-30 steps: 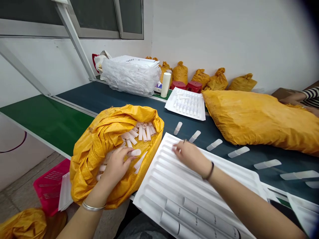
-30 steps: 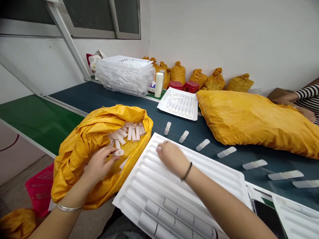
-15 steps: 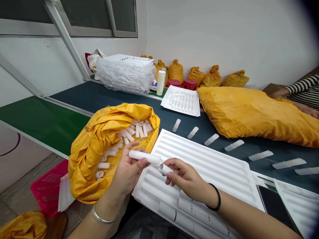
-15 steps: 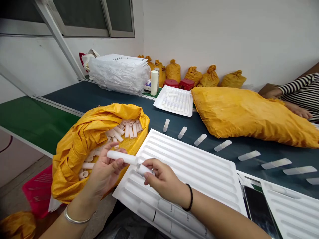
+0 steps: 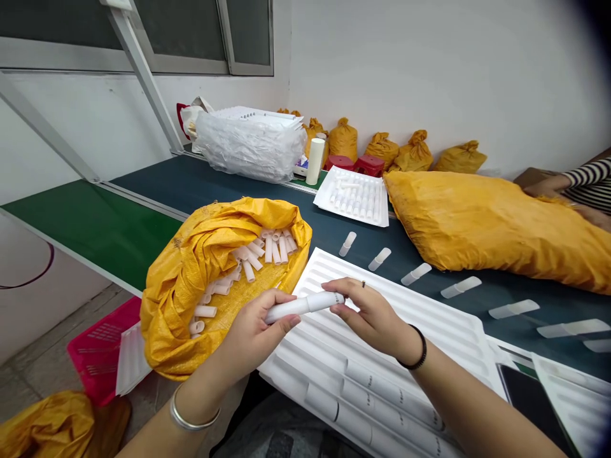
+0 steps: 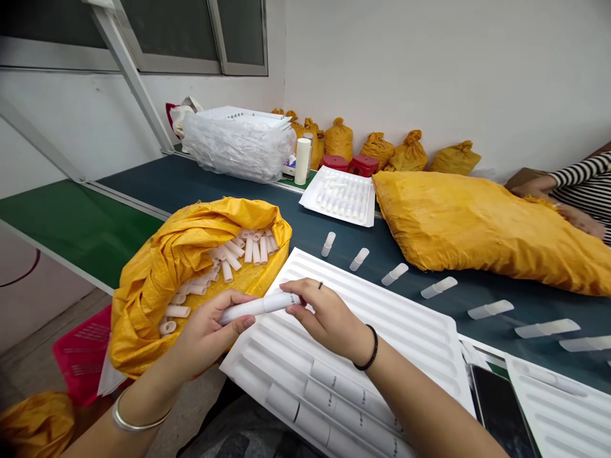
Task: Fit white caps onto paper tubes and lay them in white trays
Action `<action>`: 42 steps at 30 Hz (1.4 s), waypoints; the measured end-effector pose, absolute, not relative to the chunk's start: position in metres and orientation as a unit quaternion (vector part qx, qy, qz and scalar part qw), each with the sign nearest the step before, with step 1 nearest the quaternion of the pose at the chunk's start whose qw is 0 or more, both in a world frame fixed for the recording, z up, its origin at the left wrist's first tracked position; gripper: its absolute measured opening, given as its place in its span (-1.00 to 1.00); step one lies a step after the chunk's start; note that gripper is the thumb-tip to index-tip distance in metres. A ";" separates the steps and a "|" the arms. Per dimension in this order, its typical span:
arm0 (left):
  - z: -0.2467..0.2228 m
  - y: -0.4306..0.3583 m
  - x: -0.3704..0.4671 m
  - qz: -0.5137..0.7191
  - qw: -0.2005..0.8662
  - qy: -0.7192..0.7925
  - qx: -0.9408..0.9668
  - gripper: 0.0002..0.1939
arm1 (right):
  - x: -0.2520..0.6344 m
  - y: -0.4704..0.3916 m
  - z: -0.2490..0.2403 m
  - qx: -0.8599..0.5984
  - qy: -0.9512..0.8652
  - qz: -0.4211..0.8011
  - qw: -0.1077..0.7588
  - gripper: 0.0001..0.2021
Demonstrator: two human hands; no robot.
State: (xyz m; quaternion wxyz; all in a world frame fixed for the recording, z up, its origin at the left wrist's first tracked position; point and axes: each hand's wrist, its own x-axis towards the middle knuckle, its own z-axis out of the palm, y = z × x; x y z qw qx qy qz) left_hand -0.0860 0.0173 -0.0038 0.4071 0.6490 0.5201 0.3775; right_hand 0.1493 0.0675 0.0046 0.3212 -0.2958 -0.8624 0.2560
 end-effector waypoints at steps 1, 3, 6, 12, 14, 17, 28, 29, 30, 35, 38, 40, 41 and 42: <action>-0.004 0.017 -0.087 0.381 0.379 0.522 0.662 -0.73 | 0.149 0.068 0.004 -0.308 -0.859 0.267 0.311 -0.70; -0.005 0.016 -0.089 0.388 0.315 0.514 0.698 -0.74 | 0.148 0.068 0.002 -0.340 -0.840 0.308 0.291 -0.73; -0.008 0.017 -0.092 0.396 0.214 0.479 0.754 -0.76 | 0.143 0.068 0.002 -0.379 -0.773 0.422 0.282 -0.71; -0.013 0.016 -0.094 0.407 0.080 0.419 0.807 -0.71 | 0.136 0.069 0.003 -0.398 -0.656 0.587 0.259 -0.62; -0.013 0.016 -0.095 0.394 0.057 0.399 0.826 -0.67 | 0.136 0.070 0.003 -0.402 -0.624 0.628 0.233 -0.60; -0.013 0.017 -0.093 0.371 0.030 0.376 0.849 -0.64 | 0.133 0.069 0.002 -0.391 -0.598 0.671 0.197 -0.58; -0.027 0.016 -0.095 0.321 0.039 0.385 0.864 -0.55 | 0.123 0.063 0.008 -0.348 -0.862 0.349 0.117 -0.81; -0.028 0.022 -0.100 0.295 0.033 0.427 0.854 -0.50 | 0.121 0.075 0.005 -0.380 -0.876 0.279 0.098 -0.83; -0.028 0.030 -0.105 0.263 0.034 0.488 0.832 -0.48 | 0.120 0.091 0.001 -0.427 -0.873 0.219 0.084 -0.82; -0.046 0.067 -0.118 0.093 0.129 0.685 0.711 -0.74 | 0.116 0.188 -0.021 -0.631 -0.763 0.120 0.070 -0.72; -0.068 0.080 -0.114 0.067 0.181 0.674 0.713 -0.80 | 0.116 0.227 -0.034 -0.676 -0.723 0.143 0.016 -0.75; -0.082 0.085 -0.112 0.062 0.204 0.671 0.710 -0.79 | 0.116 0.240 -0.037 -0.687 -0.706 0.167 -0.029 -0.75; -0.086 0.086 -0.112 0.063 0.212 0.668 0.710 -0.79 | 0.117 0.243 -0.037 -0.691 -0.700 0.174 -0.049 -0.74; -0.090 0.088 -0.114 0.064 0.219 0.664 0.712 -0.81 | 0.119 0.244 -0.034 -0.693 -0.696 0.177 -0.063 -0.74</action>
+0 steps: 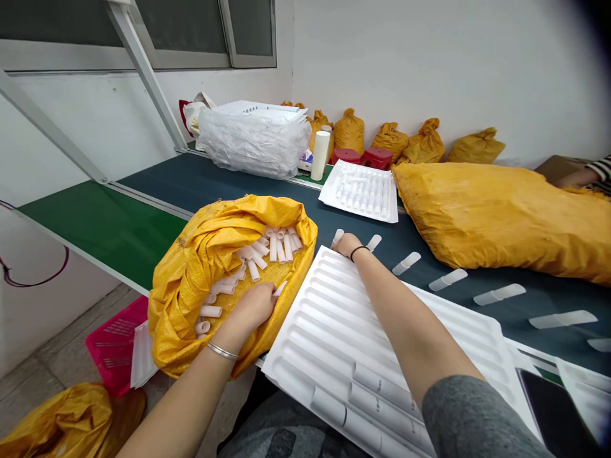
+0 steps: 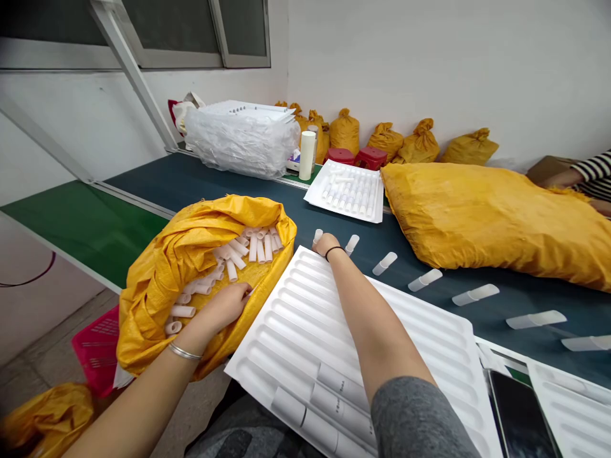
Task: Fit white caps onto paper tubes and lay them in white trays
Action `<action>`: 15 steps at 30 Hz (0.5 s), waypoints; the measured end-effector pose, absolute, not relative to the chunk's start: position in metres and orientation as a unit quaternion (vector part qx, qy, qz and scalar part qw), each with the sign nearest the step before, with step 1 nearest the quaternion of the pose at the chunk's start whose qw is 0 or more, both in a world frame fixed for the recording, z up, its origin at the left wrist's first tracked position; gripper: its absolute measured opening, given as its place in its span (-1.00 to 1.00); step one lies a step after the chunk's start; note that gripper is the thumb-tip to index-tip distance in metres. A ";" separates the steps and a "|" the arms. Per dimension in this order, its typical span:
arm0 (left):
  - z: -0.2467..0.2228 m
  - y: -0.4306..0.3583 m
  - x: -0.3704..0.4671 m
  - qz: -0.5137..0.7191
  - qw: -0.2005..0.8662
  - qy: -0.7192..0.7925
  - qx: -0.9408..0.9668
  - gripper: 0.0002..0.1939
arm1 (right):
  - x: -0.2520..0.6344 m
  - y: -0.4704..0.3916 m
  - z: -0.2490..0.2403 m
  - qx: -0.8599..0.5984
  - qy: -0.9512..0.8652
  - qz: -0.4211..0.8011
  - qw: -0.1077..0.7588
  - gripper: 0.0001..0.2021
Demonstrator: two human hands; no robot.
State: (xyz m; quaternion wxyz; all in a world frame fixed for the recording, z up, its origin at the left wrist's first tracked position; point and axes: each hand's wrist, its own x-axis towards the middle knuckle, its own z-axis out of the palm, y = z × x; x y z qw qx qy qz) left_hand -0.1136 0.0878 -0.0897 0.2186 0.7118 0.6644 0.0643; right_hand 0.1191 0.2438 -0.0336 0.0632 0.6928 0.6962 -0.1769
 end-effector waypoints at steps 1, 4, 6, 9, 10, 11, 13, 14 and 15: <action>-0.092 0.089 -0.116 0.067 0.223 0.660 0.714 -0.83 | 0.121 0.243 -0.028 0.694 0.695 -0.174 0.072 -0.73; -0.091 0.090 -0.125 0.088 0.216 0.656 0.718 -0.86 | 0.128 0.217 -0.005 0.686 0.711 -0.139 0.066 -0.73; -0.085 0.089 -0.130 0.121 0.198 0.660 0.715 -0.83 | 0.129 0.176 0.008 0.660 0.740 -0.118 0.050 -0.73; -0.072 0.084 -0.132 0.192 0.178 0.649 0.714 -0.76 | 0.124 0.085 0.007 0.558 0.813 -0.150 0.067 -0.73; -0.067 0.082 -0.130 0.217 0.175 0.640 0.716 -0.75 | 0.122 0.054 0.000 0.481 0.856 -0.157 0.102 -0.75; -0.062 0.078 -0.128 0.246 0.178 0.627 0.717 -0.76 | 0.121 0.026 -0.010 0.423 0.884 -0.150 0.131 -0.74; -0.051 0.071 -0.121 0.313 0.193 0.588 0.720 -0.79 | 0.121 -0.018 -0.033 0.356 0.918 -0.113 0.133 -0.80; -0.047 0.067 -0.118 0.346 0.204 0.565 0.721 -0.80 | 0.123 -0.033 -0.045 0.341 0.930 -0.088 0.108 -0.83; -0.043 0.063 -0.114 0.372 0.216 0.544 0.720 -0.81 | 0.124 -0.042 -0.056 0.333 0.938 -0.061 0.074 -0.87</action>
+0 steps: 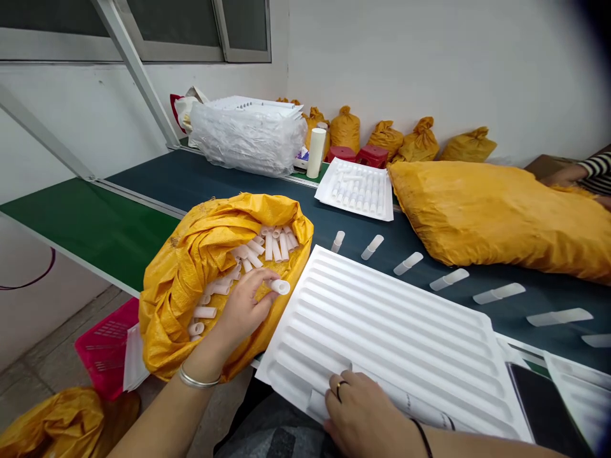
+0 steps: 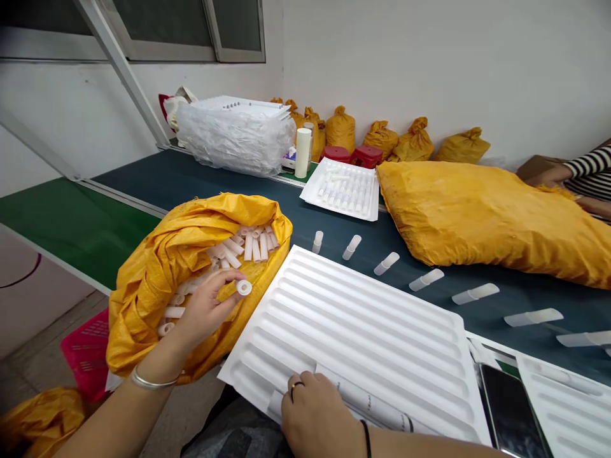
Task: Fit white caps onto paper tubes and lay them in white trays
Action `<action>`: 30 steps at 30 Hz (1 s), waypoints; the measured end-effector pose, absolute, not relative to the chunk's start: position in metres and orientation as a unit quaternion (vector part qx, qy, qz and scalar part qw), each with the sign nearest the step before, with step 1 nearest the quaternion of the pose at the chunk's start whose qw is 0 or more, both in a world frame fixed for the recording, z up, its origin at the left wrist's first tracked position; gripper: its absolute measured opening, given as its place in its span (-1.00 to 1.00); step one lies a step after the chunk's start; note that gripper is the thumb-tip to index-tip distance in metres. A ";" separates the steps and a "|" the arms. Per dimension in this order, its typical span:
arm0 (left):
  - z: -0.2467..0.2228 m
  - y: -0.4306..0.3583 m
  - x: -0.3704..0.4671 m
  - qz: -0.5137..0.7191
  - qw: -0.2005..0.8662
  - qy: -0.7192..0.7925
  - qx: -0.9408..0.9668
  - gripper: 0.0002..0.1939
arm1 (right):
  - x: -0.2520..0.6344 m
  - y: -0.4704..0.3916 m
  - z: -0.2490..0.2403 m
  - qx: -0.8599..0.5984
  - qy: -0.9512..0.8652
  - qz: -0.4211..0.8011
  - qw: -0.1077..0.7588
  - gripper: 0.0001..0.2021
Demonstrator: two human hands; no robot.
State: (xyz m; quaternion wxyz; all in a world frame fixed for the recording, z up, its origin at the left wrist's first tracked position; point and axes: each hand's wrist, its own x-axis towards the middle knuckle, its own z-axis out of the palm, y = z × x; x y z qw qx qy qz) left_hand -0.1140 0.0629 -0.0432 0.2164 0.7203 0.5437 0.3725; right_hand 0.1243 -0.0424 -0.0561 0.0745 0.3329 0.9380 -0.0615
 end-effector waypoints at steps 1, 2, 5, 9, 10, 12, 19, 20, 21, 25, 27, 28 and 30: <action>-0.040 0.059 -0.111 0.390 0.229 0.529 0.719 -0.81 | 0.126 -0.049 -0.065 0.327 0.944 -0.037 0.039 -0.88; -0.038 0.055 -0.108 0.396 0.240 0.522 0.717 -0.81 | 0.127 -0.052 -0.071 0.318 0.948 -0.017 0.009 -0.89; -0.035 0.048 -0.102 0.395 0.267 0.521 0.708 -0.78 | 0.128 -0.053 -0.073 0.310 0.951 0.005 -0.021 -0.91; -0.034 0.040 -0.099 0.389 0.256 0.522 0.715 -0.79 | 0.130 -0.038 -0.045 0.392 0.912 -0.103 -0.055 -0.80; -0.034 0.038 -0.098 0.388 0.249 0.517 0.721 -0.79 | 0.132 -0.029 -0.037 0.419 0.890 -0.159 -0.089 -0.78; -0.031 0.034 -0.097 0.384 0.241 0.497 0.740 -0.76 | 0.137 -0.009 -0.022 0.452 0.828 -0.275 -0.185 -0.79; -0.010 0.022 -0.092 0.347 0.221 0.444 0.796 -0.64 | 0.152 0.045 0.002 0.383 0.790 -0.307 -0.366 -0.75; -0.007 0.021 -0.093 0.341 0.213 0.445 0.800 -0.64 | 0.153 0.047 0.005 0.358 0.813 -0.272 -0.369 -0.73; -0.005 0.020 -0.093 0.332 0.208 0.444 0.806 -0.64 | 0.154 0.048 0.007 0.328 0.837 -0.243 -0.364 -0.70; -0.001 0.016 -0.092 0.329 0.197 0.435 0.815 -0.67 | 0.153 0.053 0.013 0.253 0.886 -0.210 -0.328 -0.67; -0.001 0.015 -0.090 0.344 0.171 0.435 0.814 -0.68 | 0.151 0.055 0.012 0.263 0.881 -0.220 -0.325 -0.69; -0.001 0.015 -0.089 0.349 0.154 0.434 0.816 -0.68 | 0.150 0.056 0.011 0.273 0.877 -0.226 -0.324 -0.70; -0.001 0.015 -0.088 0.348 0.121 0.429 0.825 -0.68 | 0.150 0.057 0.010 0.295 0.869 -0.240 -0.317 -0.72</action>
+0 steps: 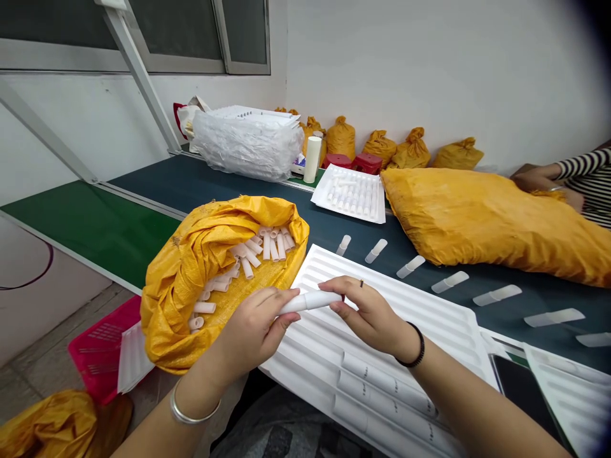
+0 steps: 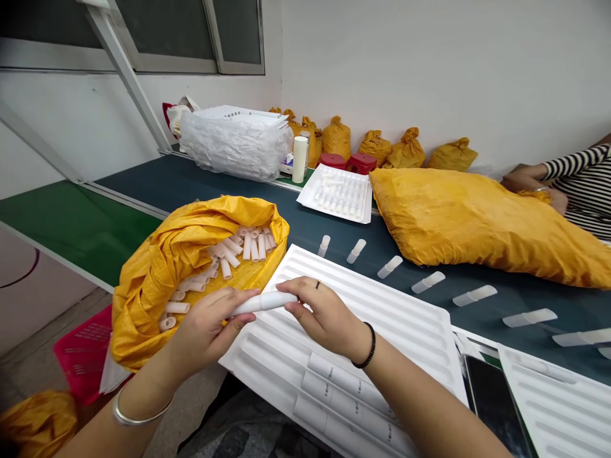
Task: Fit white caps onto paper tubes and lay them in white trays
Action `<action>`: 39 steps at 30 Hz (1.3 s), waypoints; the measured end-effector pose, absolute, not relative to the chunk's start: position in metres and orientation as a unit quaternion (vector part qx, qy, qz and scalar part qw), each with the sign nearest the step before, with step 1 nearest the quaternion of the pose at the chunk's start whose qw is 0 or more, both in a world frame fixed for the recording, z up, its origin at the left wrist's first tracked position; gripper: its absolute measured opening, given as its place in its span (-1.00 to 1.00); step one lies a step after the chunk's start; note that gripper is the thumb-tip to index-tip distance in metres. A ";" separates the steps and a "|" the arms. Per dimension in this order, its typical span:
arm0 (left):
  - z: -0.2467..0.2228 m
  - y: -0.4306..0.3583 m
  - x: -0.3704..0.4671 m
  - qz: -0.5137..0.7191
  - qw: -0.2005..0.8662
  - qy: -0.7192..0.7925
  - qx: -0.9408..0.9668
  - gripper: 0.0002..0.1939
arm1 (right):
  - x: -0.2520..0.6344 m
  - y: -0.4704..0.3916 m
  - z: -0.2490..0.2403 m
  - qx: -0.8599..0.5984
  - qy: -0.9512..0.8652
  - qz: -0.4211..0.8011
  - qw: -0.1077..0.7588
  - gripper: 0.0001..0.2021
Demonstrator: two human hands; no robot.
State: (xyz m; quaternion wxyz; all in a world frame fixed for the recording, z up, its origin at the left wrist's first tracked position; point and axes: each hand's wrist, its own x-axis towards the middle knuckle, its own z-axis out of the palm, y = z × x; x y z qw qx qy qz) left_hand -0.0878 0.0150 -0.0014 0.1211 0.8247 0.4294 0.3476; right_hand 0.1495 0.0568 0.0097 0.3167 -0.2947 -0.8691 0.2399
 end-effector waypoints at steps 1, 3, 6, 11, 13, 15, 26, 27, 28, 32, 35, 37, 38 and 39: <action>-0.001 0.015 -0.088 0.345 0.105 0.426 0.830 -0.67 | 0.149 0.057 0.009 -0.309 -0.864 0.250 0.310 -0.73; -0.002 0.016 -0.088 0.337 0.073 0.417 0.841 -0.66 | 0.148 0.057 0.008 -0.337 -0.849 0.279 0.296 -0.73; -0.004 0.016 -0.089 0.328 0.030 0.410 0.851 -0.63 | 0.144 0.058 0.008 -0.373 -0.815 0.340 0.284 -0.73; -0.008 0.018 -0.085 0.314 0.003 0.410 0.856 -0.43 | 0.138 0.056 0.007 -0.364 -0.806 0.358 0.299 -0.73; -0.011 0.018 -0.083 0.316 0.008 0.415 0.853 -0.36 | 0.136 0.054 0.007 -0.358 -0.811 0.346 0.307 -0.74; -0.016 0.017 -0.082 0.319 0.018 0.417 0.851 -0.35 | 0.135 0.054 0.006 -0.358 -0.819 0.334 0.298 -0.74; -0.056 0.083 -0.137 0.131 0.064 0.632 0.761 -0.61 | 0.106 0.162 -0.023 -0.570 -0.814 0.091 0.055 -0.70; -0.058 0.093 -0.146 0.117 0.064 0.648 0.750 -0.66 | 0.106 0.181 -0.025 -0.596 -0.795 0.091 0.058 -0.68; -0.061 0.102 -0.153 0.106 0.067 0.654 0.746 -0.69 | 0.106 0.199 -0.027 -0.621 -0.776 0.095 0.054 -0.67; -0.074 0.120 -0.161 0.078 0.067 0.657 0.747 -0.73 | 0.106 0.245 -0.038 -0.676 -0.720 0.157 -0.008 -0.70; -0.081 0.124 -0.158 0.078 0.073 0.653 0.750 -0.66 | 0.106 0.255 -0.043 -0.686 -0.698 0.198 -0.053 -0.71; -0.081 0.126 -0.157 0.085 0.089 0.643 0.756 -0.65 | 0.111 0.254 -0.038 -0.689 -0.692 0.205 -0.065 -0.73; -0.080 0.126 -0.156 0.091 0.099 0.637 0.759 -0.65 | 0.115 0.251 -0.033 -0.690 -0.693 0.201 -0.064 -0.73; -0.079 0.125 -0.156 0.101 0.109 0.630 0.762 -0.65 | 0.120 0.245 -0.026 -0.690 -0.696 0.192 -0.058 -0.73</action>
